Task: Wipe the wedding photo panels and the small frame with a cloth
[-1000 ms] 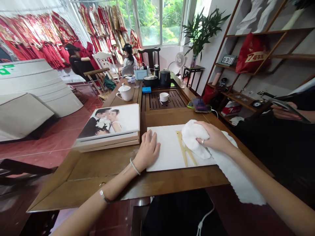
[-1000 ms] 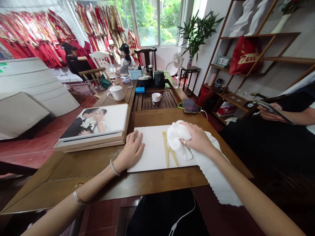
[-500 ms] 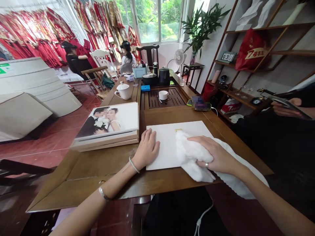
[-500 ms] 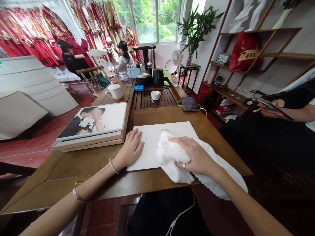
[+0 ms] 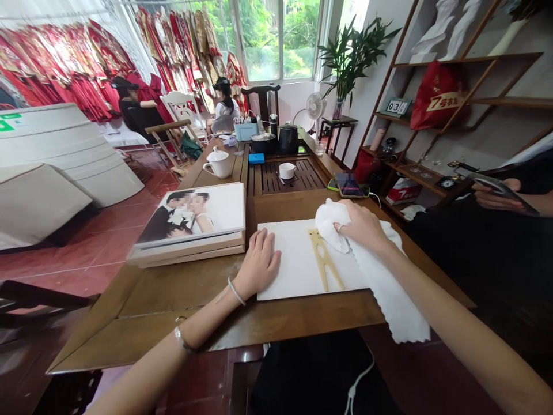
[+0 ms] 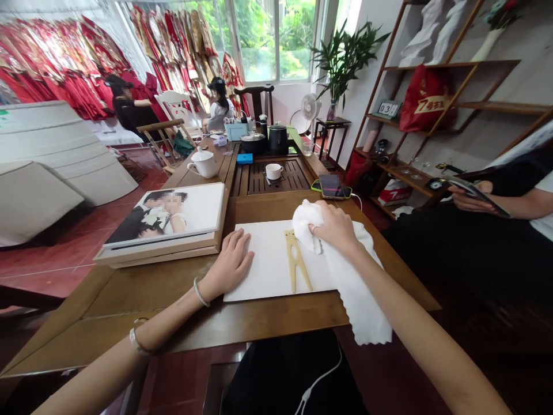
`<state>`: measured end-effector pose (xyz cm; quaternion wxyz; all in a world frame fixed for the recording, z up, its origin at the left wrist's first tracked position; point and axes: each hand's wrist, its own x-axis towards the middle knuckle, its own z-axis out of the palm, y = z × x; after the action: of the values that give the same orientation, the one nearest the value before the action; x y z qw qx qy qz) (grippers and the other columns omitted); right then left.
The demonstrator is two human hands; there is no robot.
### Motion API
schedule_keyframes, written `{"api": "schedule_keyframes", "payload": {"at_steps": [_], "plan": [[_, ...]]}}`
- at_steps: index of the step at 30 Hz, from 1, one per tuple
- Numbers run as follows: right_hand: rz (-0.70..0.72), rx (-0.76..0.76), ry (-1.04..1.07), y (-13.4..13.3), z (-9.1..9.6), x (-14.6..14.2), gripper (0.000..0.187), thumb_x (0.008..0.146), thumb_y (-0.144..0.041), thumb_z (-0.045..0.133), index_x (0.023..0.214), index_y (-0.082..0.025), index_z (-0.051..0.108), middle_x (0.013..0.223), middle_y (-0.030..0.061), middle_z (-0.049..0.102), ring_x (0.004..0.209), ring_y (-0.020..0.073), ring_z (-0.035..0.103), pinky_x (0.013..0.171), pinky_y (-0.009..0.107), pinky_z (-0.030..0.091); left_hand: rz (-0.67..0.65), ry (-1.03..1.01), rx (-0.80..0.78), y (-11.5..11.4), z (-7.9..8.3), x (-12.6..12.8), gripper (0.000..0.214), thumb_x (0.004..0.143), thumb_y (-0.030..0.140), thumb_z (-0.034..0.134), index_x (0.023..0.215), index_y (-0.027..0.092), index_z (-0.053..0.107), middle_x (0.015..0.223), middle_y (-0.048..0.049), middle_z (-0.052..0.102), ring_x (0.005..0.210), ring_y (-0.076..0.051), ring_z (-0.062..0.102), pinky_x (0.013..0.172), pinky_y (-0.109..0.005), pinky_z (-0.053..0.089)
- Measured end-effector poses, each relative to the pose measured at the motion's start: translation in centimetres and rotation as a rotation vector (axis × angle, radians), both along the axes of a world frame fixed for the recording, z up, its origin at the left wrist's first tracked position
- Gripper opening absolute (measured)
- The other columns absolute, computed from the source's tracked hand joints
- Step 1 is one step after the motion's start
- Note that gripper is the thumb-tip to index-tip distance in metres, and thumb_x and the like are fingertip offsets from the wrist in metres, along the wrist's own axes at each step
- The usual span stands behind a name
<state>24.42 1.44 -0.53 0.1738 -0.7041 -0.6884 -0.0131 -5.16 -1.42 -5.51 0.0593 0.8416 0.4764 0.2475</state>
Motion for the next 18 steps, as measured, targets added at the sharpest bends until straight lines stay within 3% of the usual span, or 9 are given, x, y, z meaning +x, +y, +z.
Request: {"api": "schedule_keyframes", "payload": {"at_steps": [5, 9, 14, 18], "plan": [[0.167, 0.066, 0.109, -0.3, -0.5, -1.3, 0.054, 0.073, -0.031, 0.062, 0.125, -0.021, 0.053, 0.116, 0.0115, 0.067, 0.103, 0.0341, 0.063, 0.085, 0.044, 0.049, 0.005, -0.013, -0.001, 0.0, 0.0, 0.0, 0.041, 0.095, 0.030, 0.039, 0.131, 0.012, 0.044, 0.143, -0.0218, 0.042, 0.138, -0.035, 0.033, 0.111, -0.060, 0.033], [0.327, 0.128, 0.189, -4.1, -1.0, -1.5, 0.058, 0.072, -0.031, 0.061, 0.129, -0.020, 0.051, 0.123, 0.0110, 0.065, 0.106, 0.0318, 0.063, 0.090, 0.044, 0.049, 0.005, 0.005, -0.021, -0.1, 0.1, 0.1, 0.043, 0.095, 0.030, 0.038, 0.130, 0.006, 0.045, 0.142, -0.0254, 0.041, 0.138, -0.037, 0.032, 0.112, -0.059, 0.032], [0.554, 0.084, 0.182, -8.7, -0.8, -1.4, 0.059, 0.074, -0.028, 0.060, 0.131, -0.023, 0.048, 0.123, 0.0102, 0.064, 0.110, 0.0303, 0.061, 0.094, 0.045, 0.048, -0.002, -0.011, -0.009, -0.2, 0.2, 0.1, 0.040, 0.095, 0.029, 0.039, 0.131, 0.012, 0.043, 0.142, -0.0220, 0.043, 0.138, -0.035, 0.033, 0.111, -0.060, 0.034], [0.569, 0.048, 0.191, -8.4, -0.6, -1.5, 0.060, 0.072, -0.025, 0.061, 0.130, -0.024, 0.049, 0.121, 0.0099, 0.065, 0.109, 0.0314, 0.061, 0.092, 0.047, 0.047, 0.005, -0.011, -0.008, -0.1, 0.1, 0.0, 0.040, 0.095, 0.029, 0.039, 0.130, 0.011, 0.044, 0.141, -0.0226, 0.043, 0.138, -0.035, 0.034, 0.111, -0.060, 0.034]]}}
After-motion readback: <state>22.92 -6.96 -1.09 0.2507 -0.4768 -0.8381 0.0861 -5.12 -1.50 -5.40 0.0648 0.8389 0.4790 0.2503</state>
